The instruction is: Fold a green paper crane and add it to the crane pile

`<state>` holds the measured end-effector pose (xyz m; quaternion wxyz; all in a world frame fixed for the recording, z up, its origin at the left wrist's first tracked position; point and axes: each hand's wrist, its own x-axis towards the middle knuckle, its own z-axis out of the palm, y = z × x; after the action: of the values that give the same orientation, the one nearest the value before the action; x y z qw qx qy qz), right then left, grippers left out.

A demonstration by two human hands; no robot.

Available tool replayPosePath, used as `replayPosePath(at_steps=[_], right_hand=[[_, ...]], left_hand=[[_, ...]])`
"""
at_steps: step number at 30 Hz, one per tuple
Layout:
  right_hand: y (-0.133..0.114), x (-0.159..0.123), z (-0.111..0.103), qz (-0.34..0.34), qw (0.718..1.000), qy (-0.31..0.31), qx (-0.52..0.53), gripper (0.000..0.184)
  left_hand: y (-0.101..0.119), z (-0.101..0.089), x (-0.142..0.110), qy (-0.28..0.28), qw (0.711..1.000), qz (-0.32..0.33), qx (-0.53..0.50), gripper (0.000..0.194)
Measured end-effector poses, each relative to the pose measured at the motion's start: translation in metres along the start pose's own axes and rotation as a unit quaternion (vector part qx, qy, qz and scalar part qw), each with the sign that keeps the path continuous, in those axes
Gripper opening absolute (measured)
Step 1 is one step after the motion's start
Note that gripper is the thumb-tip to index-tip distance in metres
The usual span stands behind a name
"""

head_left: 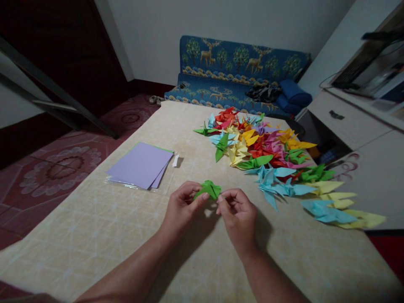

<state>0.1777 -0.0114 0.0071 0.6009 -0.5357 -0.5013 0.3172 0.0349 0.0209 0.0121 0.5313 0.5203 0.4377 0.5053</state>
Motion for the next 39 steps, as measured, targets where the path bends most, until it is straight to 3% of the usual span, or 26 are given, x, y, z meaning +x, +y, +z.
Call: replayPosePath(at_steps=[3,6,10,14,19,25,33,39], right_hand=[[-0.004,-0.001,-0.003,0.010,0.999,-0.035,0.017,0.013],[-0.007,0.002,-0.005,0.070,0.994,-0.041,0.071,0.021],[-0.001,0.006,-0.004,0.172,0.970,-0.065,0.157,0.037],[0.003,0.007,-0.001,0.218,0.945,-0.121,0.210,0.044],[0.004,0.010,-0.003,0.203,0.958,-0.051,0.196,0.035],[0.007,0.012,-0.010,0.139,0.973,0.038,0.181,0.022],[0.007,0.011,-0.012,0.140,0.973,0.070,0.170,0.010],[0.005,0.009,-0.017,0.142,0.972,0.051,0.180,0.004]], left_hand=[[0.003,-0.001,0.001,-0.028,0.996,-0.072,-0.045,0.024],[0.005,-0.003,0.000,-0.047,0.987,-0.119,-0.094,0.027],[0.004,-0.005,0.000,-0.066,0.986,-0.105,-0.108,0.027],[0.004,-0.004,-0.001,-0.077,0.987,-0.098,-0.101,0.025],[0.004,-0.005,-0.001,-0.084,0.986,-0.098,-0.104,0.025],[0.002,-0.007,-0.001,-0.077,0.979,-0.120,-0.148,0.022],[0.005,-0.009,-0.002,-0.085,0.972,-0.109,-0.189,0.020],[0.008,-0.014,-0.003,-0.090,0.986,-0.048,-0.128,0.014]])
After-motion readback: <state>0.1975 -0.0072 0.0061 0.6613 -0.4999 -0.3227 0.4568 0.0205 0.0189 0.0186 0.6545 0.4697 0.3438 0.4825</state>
